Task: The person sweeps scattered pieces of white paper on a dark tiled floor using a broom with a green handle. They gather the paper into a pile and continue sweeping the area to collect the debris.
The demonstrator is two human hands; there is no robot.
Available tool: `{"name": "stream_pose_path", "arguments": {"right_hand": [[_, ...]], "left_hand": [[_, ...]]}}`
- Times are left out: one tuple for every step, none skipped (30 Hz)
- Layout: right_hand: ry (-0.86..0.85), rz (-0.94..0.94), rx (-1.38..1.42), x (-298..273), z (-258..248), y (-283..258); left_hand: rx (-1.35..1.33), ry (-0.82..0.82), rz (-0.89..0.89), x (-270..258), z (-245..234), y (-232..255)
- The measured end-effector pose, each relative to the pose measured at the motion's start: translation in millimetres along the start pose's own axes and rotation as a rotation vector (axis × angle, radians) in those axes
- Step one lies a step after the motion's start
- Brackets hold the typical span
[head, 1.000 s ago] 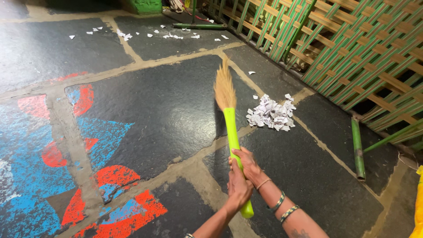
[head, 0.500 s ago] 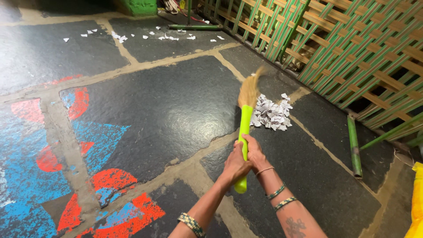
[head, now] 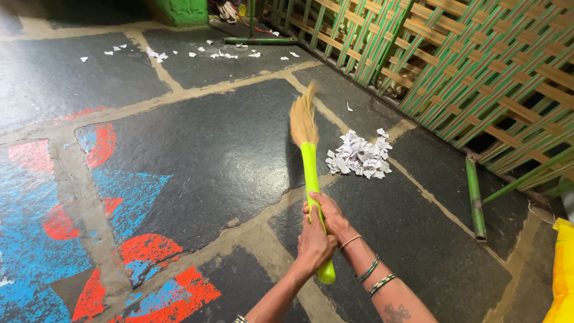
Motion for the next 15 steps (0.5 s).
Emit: {"name": "stream_pose_path", "arguments": {"right_hand": [[0.005,0.034,0.006,4.3,-7.4,8.8],[0.03,-0.007,-0.037,8.1,-17.8,12.8],[0.057,-0.049,-0.079,10.2,-30.1,15.9],[0.083,-0.091,-0.122,11.6,-42.3,18.5],[0.108,-0.082,-0.104,13.6,-53.9,22.4],[0.133,-0.073,-0.086,15.3,-64.3,25.8],[0.158,-0.058,-0.069,14.7,-74.5,31.0],[0.161,-0.065,-0.029,12.1,-82.5,33.4],[0.16,-0.073,0.013,9.9,-85.8,32.5],[0.159,-0.082,0.054,7.3,-85.1,30.2],[0.19,-0.099,0.031,1.6,-84.3,27.8],[0.222,-0.116,0.007,-8.2,-83.6,23.4],[0.254,-0.135,-0.016,-20.7,-81.9,18.5],[0.235,-0.15,-0.051,-32.9,-74.6,14.2],[0.218,-0.164,-0.087,-46.0,-67.9,9.3]], "left_hand": [[0.008,-0.036,-0.008,-0.5,6.7,-6.2],[0.016,-0.071,-0.016,-1.4,12.8,-12.0],[0.024,-0.108,-0.023,-2.5,19.2,-16.8],[0.042,-0.128,-0.01,-5.3,24.2,-20.7],[0.06,-0.147,0.004,-8.2,29.3,-23.8],[0.077,-0.166,0.019,-8.9,33.8,-25.5],[0.101,-0.196,0.016,-10.0,39.1,-27.8],[0.125,-0.227,0.012,-11.6,44.0,-29.3],[0.151,-0.253,0.011,-11.5,46.9,-29.7],[0.13,-0.235,0.046,-10.9,46.6,-26.5],[0.111,-0.218,0.077,-12.8,45.8,-24.6],[0.093,-0.201,0.109,-16.1,45.3,-22.0],[0.081,-0.191,0.1,-20.7,46.0,-20.7],[0.069,-0.181,0.091,-26.5,46.7,-18.7],[0.054,-0.172,0.082,-33.4,47.7,-16.3]]}}
Point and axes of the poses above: each hand's wrist, its own x-axis towards the middle knuckle, its own z-axis out of the palm, y = z × x, the point moved 7 cm from there along x, towards the middle knuckle, and after that the axes turned 3 degrees about y, right-handed, at the moved point
